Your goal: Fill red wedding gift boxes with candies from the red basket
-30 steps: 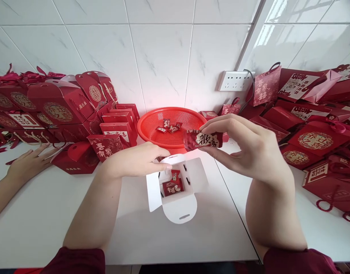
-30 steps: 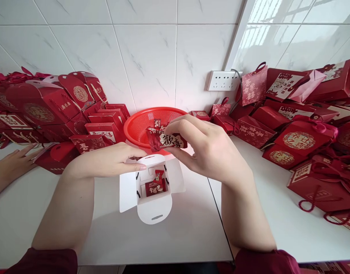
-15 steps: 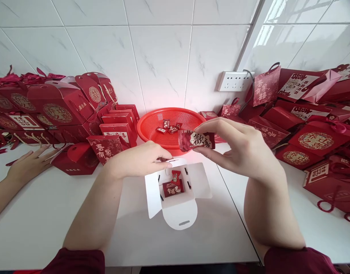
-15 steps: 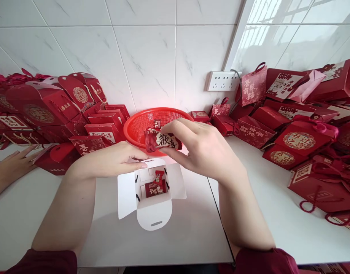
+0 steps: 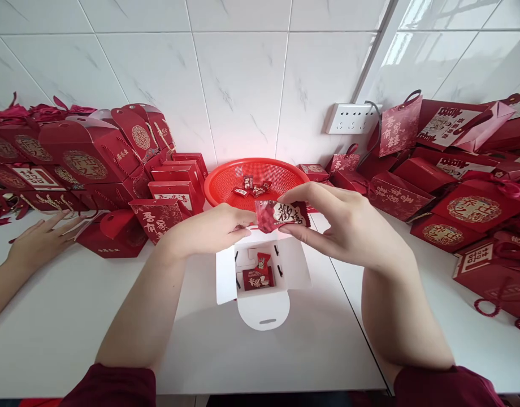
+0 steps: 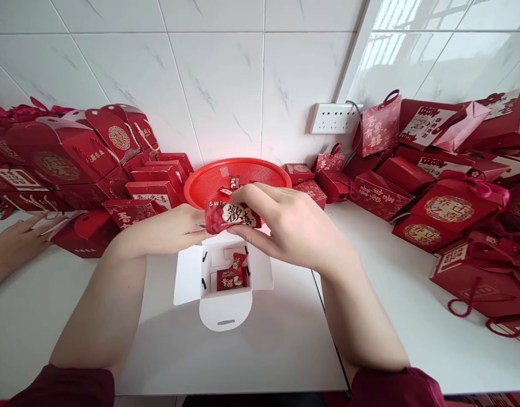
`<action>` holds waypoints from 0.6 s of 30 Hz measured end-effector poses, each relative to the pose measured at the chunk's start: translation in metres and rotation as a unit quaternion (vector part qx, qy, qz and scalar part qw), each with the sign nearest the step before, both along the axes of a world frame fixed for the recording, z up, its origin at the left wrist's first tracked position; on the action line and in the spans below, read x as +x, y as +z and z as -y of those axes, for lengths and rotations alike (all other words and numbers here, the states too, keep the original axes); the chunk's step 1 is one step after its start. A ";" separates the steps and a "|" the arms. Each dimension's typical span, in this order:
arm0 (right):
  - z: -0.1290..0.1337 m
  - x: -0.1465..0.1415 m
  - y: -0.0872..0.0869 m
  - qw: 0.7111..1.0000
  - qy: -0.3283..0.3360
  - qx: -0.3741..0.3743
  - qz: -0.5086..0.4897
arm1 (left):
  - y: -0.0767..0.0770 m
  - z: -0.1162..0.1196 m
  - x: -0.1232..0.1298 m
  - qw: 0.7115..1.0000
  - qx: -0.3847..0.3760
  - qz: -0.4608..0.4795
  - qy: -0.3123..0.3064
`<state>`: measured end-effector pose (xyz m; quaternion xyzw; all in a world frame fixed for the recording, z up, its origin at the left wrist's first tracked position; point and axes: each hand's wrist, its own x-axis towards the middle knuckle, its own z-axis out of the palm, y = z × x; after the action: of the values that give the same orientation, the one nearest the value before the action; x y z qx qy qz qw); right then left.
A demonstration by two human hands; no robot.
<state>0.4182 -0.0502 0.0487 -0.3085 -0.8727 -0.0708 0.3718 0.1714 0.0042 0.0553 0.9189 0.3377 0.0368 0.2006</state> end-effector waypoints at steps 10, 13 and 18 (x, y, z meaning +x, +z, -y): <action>-0.025 -0.043 -0.033 0.959 -0.036 -0.203 0.197 | -0.016 -0.026 -0.004 0.990 -0.059 -0.061 0.116; -0.030 -0.048 -0.041 0.945 -0.049 -0.235 0.221 | -0.021 -0.032 -0.006 0.982 -0.072 -0.083 0.153; -0.026 -0.038 -0.031 0.957 -0.087 -0.205 0.186 | -0.013 -0.023 -0.007 0.992 -0.043 -0.078 0.087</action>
<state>0.3803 -0.0245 0.0173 -0.4343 -0.8920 0.0212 0.1237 0.1641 0.0275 0.0427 0.8766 0.4320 -0.0324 0.2094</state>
